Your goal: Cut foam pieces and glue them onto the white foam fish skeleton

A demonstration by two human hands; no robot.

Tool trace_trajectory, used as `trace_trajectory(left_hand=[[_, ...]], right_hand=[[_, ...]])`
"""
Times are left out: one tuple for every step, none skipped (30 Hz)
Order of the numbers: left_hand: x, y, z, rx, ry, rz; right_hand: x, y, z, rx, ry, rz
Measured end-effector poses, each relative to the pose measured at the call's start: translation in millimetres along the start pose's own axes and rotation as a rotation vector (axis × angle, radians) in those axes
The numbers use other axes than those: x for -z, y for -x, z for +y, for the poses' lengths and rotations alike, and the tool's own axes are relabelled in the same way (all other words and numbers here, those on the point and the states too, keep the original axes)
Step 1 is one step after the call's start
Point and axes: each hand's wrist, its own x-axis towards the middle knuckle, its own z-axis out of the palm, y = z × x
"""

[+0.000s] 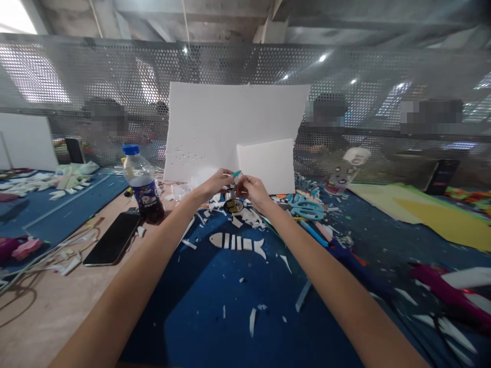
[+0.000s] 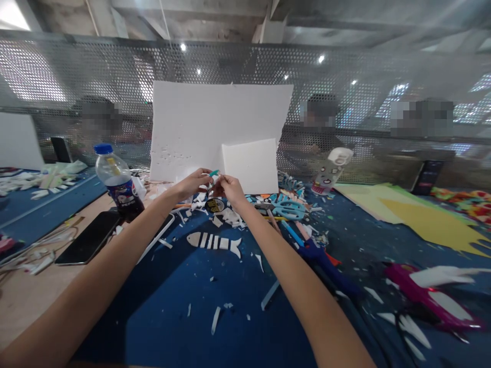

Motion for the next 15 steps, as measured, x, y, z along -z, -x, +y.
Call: trace_trajectory(left_hand=[[-0.1,0.1,0.1,0.005,0.001,-0.006],[0.0,0.1,0.4,0.01,0.001,-0.011],[0.3,0.1,0.6,0.014,-0.001,-0.017],[0.7,0.1,0.9,0.018,-0.003,-0.022],[1.2,0.1,1.0,0.018,-0.006,-0.028],[1.6,0.1,1.1,0.015,-0.006,-0.033],[2.0,0.0,1.0,0.008,-0.005,-0.039],[2.3,-0.1,0.7,-0.002,-0.003,-0.042],[2.5,-0.4,0.2,-0.013,0.0,-0.043],[2.6,-0.7,-0.3,-0.025,0.002,-0.04],[2.7,-1.2,-0.9,-0.034,0.003,-0.034],[2.7,-1.8,-1.4,-0.042,0.004,-0.024],[2.9,-2.3,-1.9,-0.048,0.003,-0.011],[3.1,-2.8,-2.2,-0.053,0.003,0.002],[3.5,-3.2,-2.3,-0.058,0.002,0.015]], right_hand=[[-0.7,0.3,0.4,-0.004,-0.007,0.004],[-1.1,0.6,0.6,-0.007,-0.015,0.007],[-1.4,0.8,0.7,-0.009,-0.024,0.011],[-1.5,0.9,0.6,-0.01,-0.033,0.016],[-1.4,0.9,0.4,-0.01,-0.043,0.024],[-1.2,0.7,0.2,-0.009,-0.054,0.035],[-1.0,0.3,0.0,-0.007,-0.065,0.048],[-0.8,-0.2,-0.1,-0.004,-0.075,0.063],[-0.7,-0.9,0.0,-0.001,-0.085,0.081],[-0.6,-1.7,0.4,0.002,-0.094,0.101],[-0.5,-2.5,1.0,0.005,-0.103,0.124],[-0.2,-3.3,1.8,0.009,-0.11,0.148],[0.4,-4.1,2.8,0.014,-0.115,0.173],[1.3,-5.0,3.9,0.02,-0.118,0.199],[2.6,-5.8,4.8,0.025,-0.119,0.224]])
